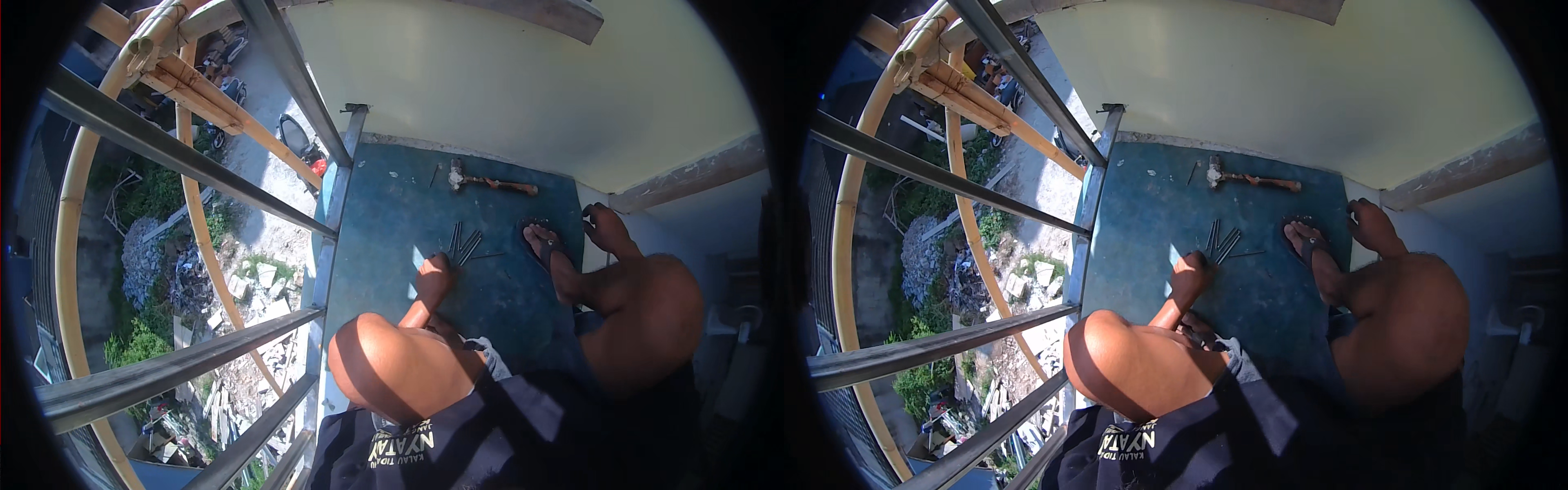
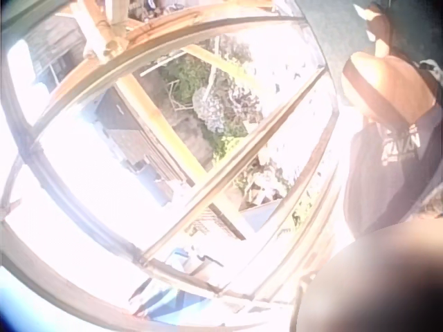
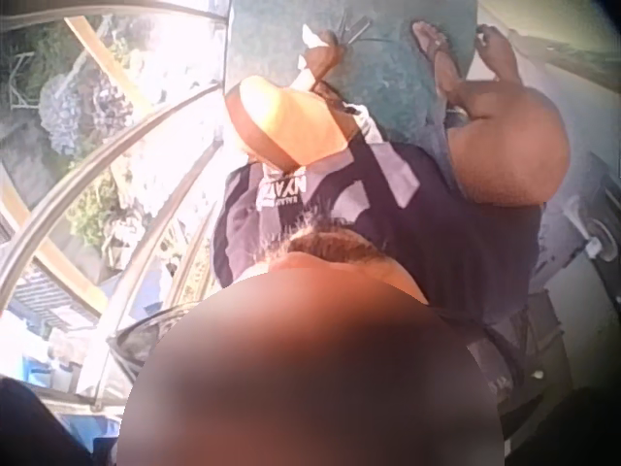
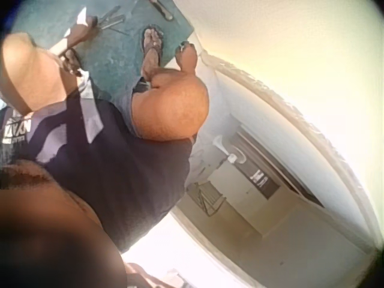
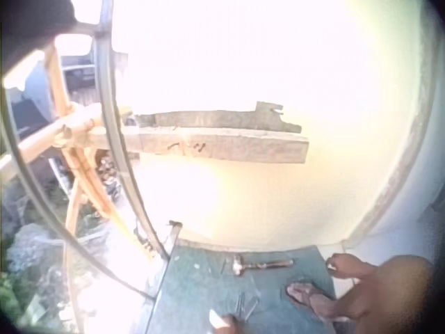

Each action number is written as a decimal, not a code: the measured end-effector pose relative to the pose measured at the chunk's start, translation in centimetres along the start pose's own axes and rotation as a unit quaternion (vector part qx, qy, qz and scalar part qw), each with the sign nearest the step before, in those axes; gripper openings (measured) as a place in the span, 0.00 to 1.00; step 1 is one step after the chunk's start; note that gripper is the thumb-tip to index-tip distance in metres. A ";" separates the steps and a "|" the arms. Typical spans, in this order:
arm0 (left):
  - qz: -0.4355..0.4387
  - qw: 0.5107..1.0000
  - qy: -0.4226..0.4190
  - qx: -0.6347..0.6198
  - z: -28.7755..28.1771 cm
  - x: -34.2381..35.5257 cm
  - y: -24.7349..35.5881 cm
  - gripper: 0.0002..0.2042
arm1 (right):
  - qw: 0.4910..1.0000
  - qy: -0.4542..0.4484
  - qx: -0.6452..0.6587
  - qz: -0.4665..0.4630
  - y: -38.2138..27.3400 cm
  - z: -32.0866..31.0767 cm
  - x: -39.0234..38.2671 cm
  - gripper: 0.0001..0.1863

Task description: Welding a metal railing to a wall and floor on a balcony.

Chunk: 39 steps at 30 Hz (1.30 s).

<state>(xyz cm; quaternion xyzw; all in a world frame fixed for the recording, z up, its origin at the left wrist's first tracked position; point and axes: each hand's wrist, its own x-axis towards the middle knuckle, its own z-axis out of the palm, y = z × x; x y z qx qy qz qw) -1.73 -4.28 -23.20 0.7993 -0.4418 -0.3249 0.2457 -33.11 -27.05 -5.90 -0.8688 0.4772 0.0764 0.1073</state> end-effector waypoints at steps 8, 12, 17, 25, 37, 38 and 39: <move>0.010 0.999 0.023 0.030 1.9 0.9 -1.8 0.16 | 0.993 -0.059 0.045 0.090 6.4 5.7 -1.5 0.16; 0.046 0.994 -0.063 -0.080 1.1 1.3 -1.1 0.12 | 0.948 0.089 0.275 0.131 11.0 10.2 -8.6 0.17; -0.044 0.959 -0.233 -0.153 -3.0 2.7 0.5 0.06 | 0.947 0.053 0.190 0.255 11.3 12.2 -16.7 0.15; -0.033 0.901 -0.419 0.109 -10.1 9.9 10.9 0.13 | 0.865 0.192 0.262 0.381 16.9 11.5 -22.3 0.11; 0.112 0.782 -0.437 0.430 -4.6 15.6 28.9 0.16 | 0.812 0.157 0.223 0.516 29.8 7.2 -34.3 0.11; 0.171 0.790 -0.430 0.403 -2.5 15.3 29.8 0.16 | 0.860 0.120 0.189 0.458 29.2 8.4 -33.1 0.12; 0.231 0.794 -0.422 0.371 -0.2 14.8 30.8 0.17 | 0.876 0.037 0.139 0.460 28.9 9.6 -31.8 0.12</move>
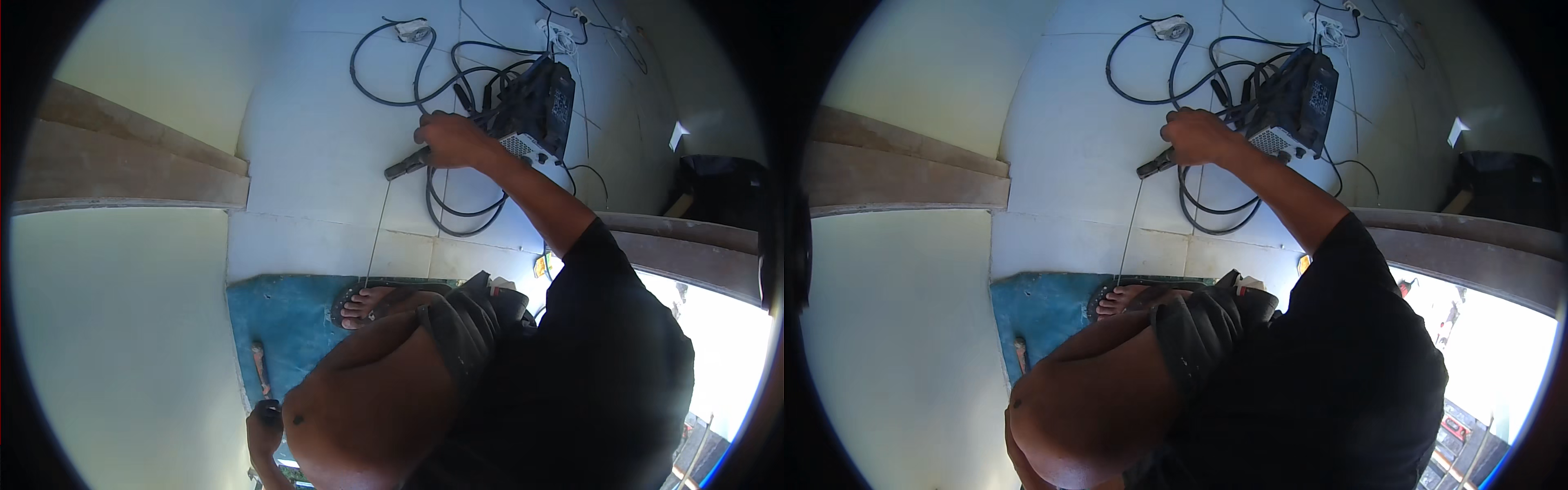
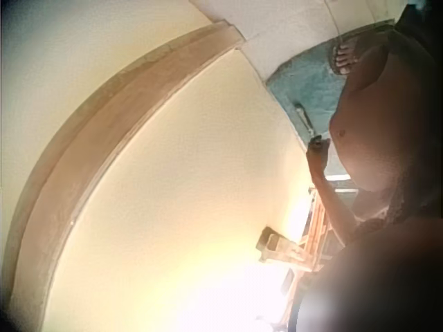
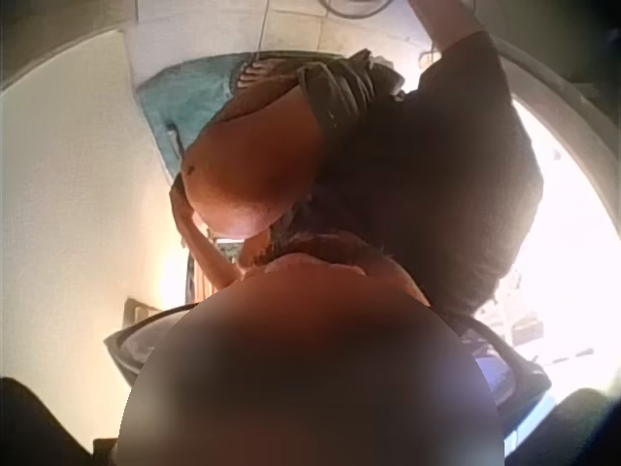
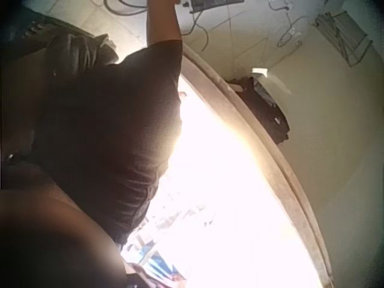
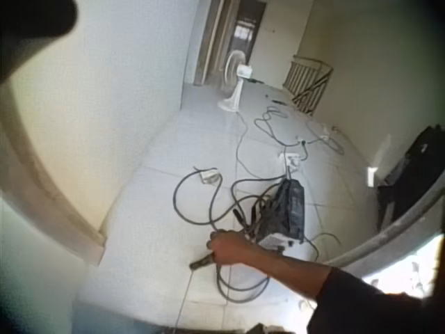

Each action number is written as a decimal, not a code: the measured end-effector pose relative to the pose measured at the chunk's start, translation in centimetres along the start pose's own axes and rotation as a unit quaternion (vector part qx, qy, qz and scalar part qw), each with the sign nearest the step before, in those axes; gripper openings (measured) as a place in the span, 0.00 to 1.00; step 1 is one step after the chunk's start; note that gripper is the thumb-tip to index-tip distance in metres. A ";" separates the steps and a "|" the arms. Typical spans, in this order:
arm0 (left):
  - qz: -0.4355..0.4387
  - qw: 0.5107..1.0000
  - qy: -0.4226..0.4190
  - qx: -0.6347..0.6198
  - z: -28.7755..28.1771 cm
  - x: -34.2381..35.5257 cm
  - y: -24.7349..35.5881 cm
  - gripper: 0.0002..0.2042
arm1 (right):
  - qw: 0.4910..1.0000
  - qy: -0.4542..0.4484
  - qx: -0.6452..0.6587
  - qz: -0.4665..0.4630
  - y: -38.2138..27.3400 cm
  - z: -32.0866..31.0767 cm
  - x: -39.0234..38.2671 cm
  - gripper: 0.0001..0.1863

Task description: Welding a metal railing to a wall and floor on a balcony.

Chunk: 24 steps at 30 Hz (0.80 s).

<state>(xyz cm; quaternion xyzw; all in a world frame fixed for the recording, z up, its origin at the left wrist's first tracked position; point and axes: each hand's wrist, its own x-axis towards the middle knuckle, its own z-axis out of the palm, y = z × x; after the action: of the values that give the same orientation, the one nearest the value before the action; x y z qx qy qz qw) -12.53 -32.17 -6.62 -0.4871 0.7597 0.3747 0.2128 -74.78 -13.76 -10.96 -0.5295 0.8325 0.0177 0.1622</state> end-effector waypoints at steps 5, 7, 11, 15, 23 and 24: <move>0.063 0.997 -0.003 -0.037 1.1 5.5 9.8 0.18 | 0.987 -0.123 -0.102 0.015 -3.1 4.0 2.3 0.15; 0.091 0.993 0.001 -0.081 2.0 7.1 13.1 0.18 | 0.984 -0.153 -0.089 0.026 -3.5 3.3 2.7 0.15; 0.184 0.970 0.090 -0.132 4.7 8.8 17.4 0.16 | 0.984 -0.096 0.148 -0.001 -7.0 1.0 3.0 0.14; 0.159 0.949 0.100 -0.252 6.2 10.0 20.7 0.16 | 0.961 -0.039 0.273 0.005 -12.1 -0.2 4.3 0.23; 0.299 0.635 -0.103 -0.704 12.0 15.0 21.4 0.34 | 0.906 -0.206 0.341 -0.141 -21.3 1.3 1.2 0.24; 0.226 0.636 -0.130 -0.726 12.4 14.6 20.4 0.30 | 0.889 -0.211 0.367 -0.175 -21.2 1.5 1.3 0.24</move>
<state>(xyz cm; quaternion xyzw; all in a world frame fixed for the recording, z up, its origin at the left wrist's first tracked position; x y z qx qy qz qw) -37.71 -25.98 -17.07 -0.2433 0.2935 0.9016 -0.2042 -56.05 -23.90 -9.70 -0.5526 0.6199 -0.2067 0.5172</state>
